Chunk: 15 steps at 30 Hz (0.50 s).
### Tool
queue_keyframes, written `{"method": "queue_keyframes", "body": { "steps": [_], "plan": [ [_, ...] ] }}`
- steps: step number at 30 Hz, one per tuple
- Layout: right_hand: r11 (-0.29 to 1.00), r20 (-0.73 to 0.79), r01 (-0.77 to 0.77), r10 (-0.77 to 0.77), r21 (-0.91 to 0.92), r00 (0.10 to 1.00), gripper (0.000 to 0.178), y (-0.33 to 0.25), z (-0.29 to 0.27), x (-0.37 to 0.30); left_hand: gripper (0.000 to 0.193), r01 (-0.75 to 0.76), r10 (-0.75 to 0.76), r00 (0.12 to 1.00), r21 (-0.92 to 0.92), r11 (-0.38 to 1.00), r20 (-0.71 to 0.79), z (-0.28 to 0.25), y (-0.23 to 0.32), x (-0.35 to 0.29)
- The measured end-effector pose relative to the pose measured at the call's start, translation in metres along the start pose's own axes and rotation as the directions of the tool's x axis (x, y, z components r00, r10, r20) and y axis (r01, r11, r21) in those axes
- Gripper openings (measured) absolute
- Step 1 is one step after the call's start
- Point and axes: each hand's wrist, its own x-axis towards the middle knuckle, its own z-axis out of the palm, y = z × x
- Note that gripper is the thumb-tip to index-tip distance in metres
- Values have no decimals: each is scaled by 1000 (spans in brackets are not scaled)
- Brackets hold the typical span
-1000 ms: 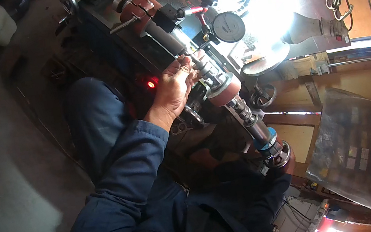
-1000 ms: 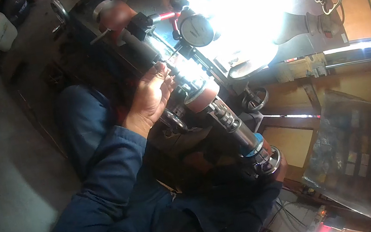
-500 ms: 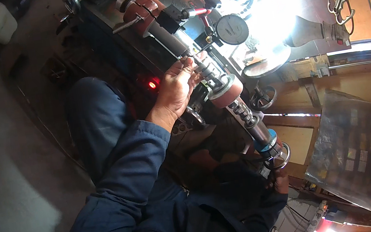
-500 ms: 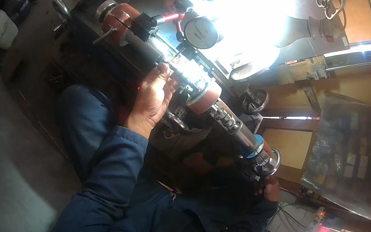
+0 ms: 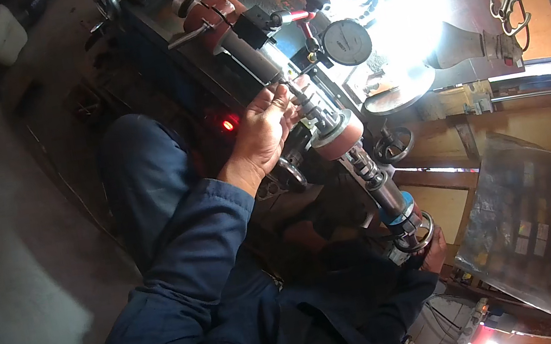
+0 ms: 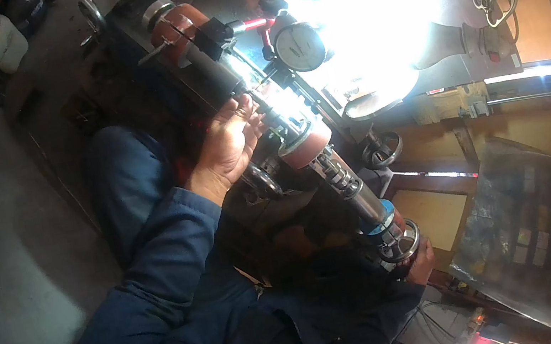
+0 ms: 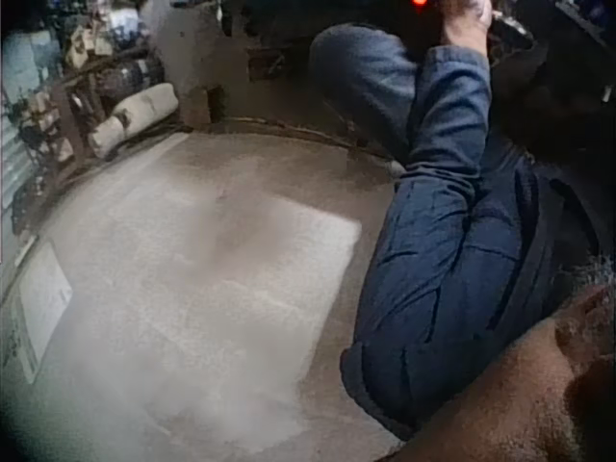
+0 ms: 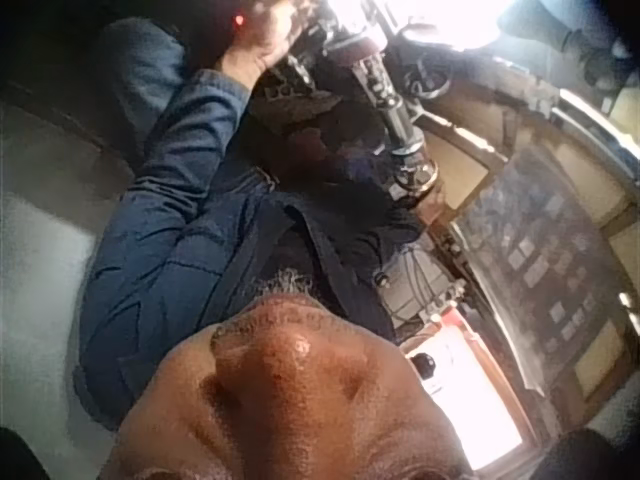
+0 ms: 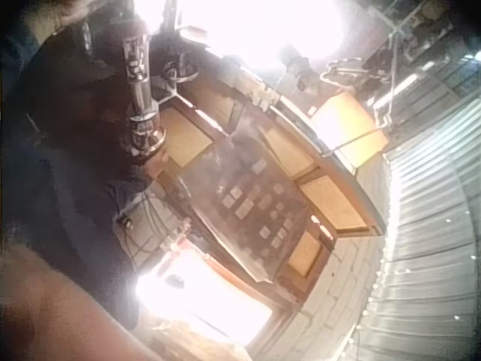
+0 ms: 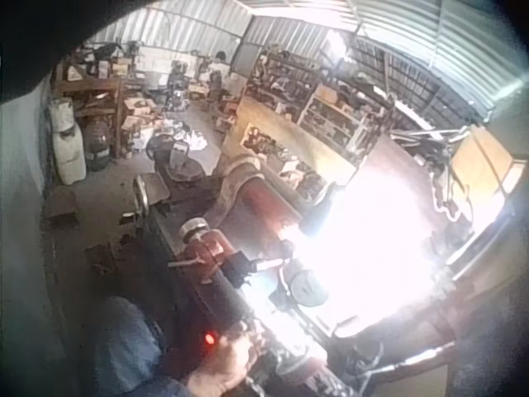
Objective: The person cleans a small cylindrical valve component by hand using a cloth, then inserts the component into a lathe and secures it, adjusts the lathe controls, and operates the machine.
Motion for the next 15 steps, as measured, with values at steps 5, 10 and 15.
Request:
{"method": "queue_keyframes", "body": {
  "steps": [5,10,15],
  "plan": [
    [929,-37,257,-276,-266,960,34,32,19,26,10,-13,14,999,-24,1000,44,1,3,-2],
    [928,131,214,-182,-304,975,34,51,44,20,12,4,-3,999,-30,1000,52,2,4,-2],
    [967,292,37,39,-251,956,35,51,26,4,13,3,-2,999,-29,1000,44,4,5,-4]
  ]
}}
